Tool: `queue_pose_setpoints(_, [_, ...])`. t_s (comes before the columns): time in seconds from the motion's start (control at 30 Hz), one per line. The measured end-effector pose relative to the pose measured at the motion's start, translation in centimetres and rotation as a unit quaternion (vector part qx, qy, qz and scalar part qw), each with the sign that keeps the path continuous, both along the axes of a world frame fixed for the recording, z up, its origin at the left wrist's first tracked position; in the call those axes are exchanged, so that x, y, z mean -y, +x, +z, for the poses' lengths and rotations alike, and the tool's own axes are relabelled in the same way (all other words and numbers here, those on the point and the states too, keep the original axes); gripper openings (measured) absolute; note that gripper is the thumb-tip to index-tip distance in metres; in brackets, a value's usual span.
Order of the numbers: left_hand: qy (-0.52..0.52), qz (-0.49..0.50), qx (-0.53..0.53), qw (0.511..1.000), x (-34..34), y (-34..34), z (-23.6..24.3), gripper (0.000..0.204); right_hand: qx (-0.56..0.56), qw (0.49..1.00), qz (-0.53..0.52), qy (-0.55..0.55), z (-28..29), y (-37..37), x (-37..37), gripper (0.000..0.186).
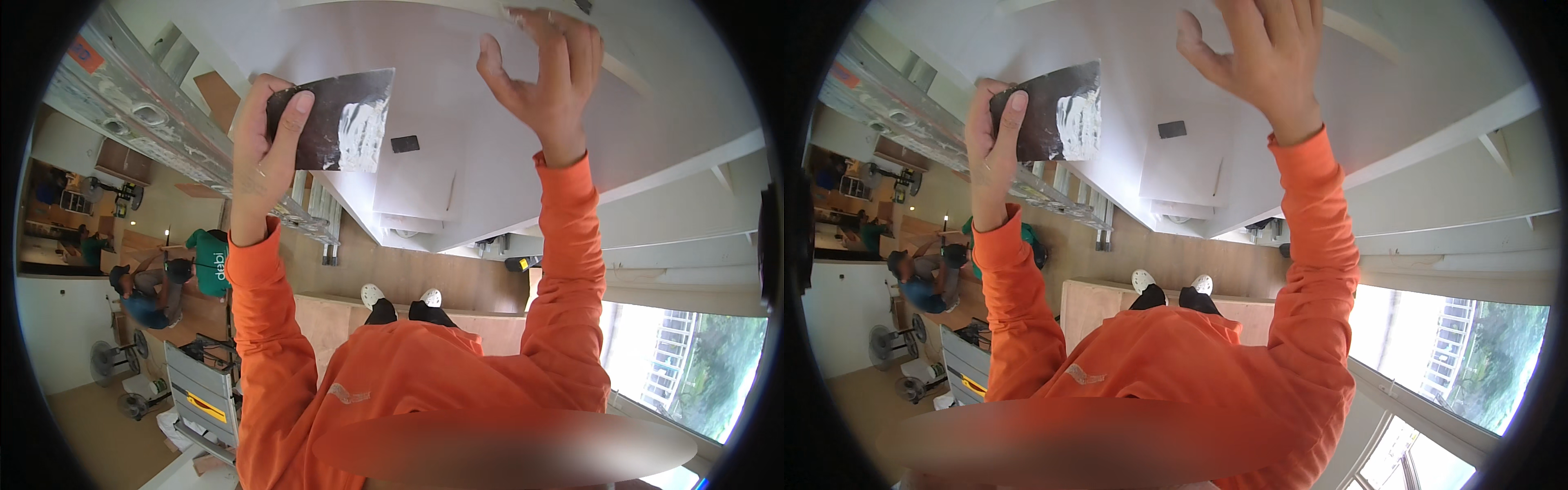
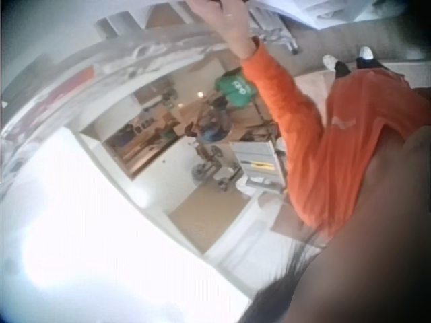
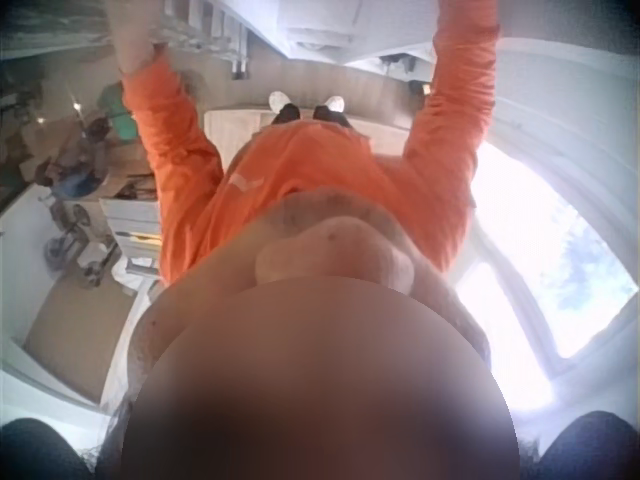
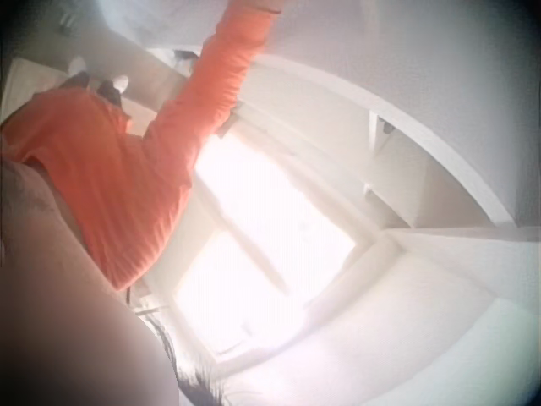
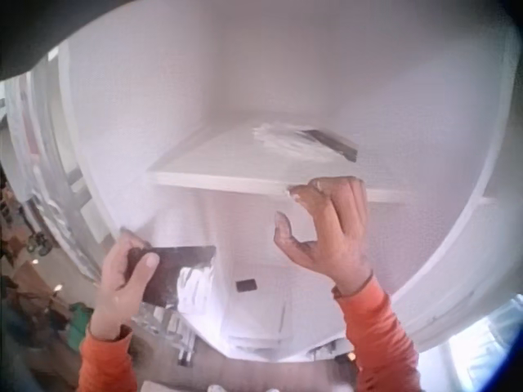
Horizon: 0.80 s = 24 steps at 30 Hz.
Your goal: The person applies joint compound to a ceiling corner using a putty knife and a hawk. They repeatedly scoop compound from the hawk and spread it along the corner, smoothing the surface with the blade.
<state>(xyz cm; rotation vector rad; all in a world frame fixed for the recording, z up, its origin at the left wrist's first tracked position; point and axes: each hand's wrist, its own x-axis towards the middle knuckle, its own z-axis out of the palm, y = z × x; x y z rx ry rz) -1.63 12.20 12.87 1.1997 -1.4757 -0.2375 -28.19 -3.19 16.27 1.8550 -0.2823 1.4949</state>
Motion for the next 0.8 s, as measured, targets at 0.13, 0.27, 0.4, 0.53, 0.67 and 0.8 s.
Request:
queue_pose_setpoints(0.13, [0.000, 0.006, 0.005, 1.000, -0.1, -0.1, -0.4, 0.021, 0.009, 1.000, 0.013, -0.011, -0.2, 1.0, 2.5, 0.036])
queue_pose_setpoints(0.27, [-0.022, 0.001, -0.009, 1.000, 0.1, -0.1, -1.1, 0.018, 0.009, 0.998, 0.000, -0.061, -0.7, 0.4, 3.5, 0.032])
queue_pose_setpoints(0.4, [-0.045, -0.009, -0.007, 0.999, 0.5, 0.1, -1.6, 0.017, -0.005, 0.997, -0.026, -0.077, -0.8, 0.1, 3.8, 0.028])
queue_pose_setpoints(0.53, [-0.039, -0.009, -0.010, 0.999, 0.4, 0.1, -2.0, 0.015, 0.012, 0.997, -0.010, -0.080, -0.8, 0.1, 3.9, 0.026])
queue_pose_setpoints(0.67, [-0.038, -0.022, -0.011, 0.999, 0.4, 0.3, -2.2, 0.015, -0.023, 0.993, -0.058, -0.097, -0.8, 0.1, 4.1, 0.025])
queue_pose_setpoints(0.8, [-0.037, -0.032, -0.010, 0.999, 0.4, 0.4, -2.1, 0.015, 0.004, 0.996, -0.027, -0.086, -0.7, 0.3, 3.6, 0.024])
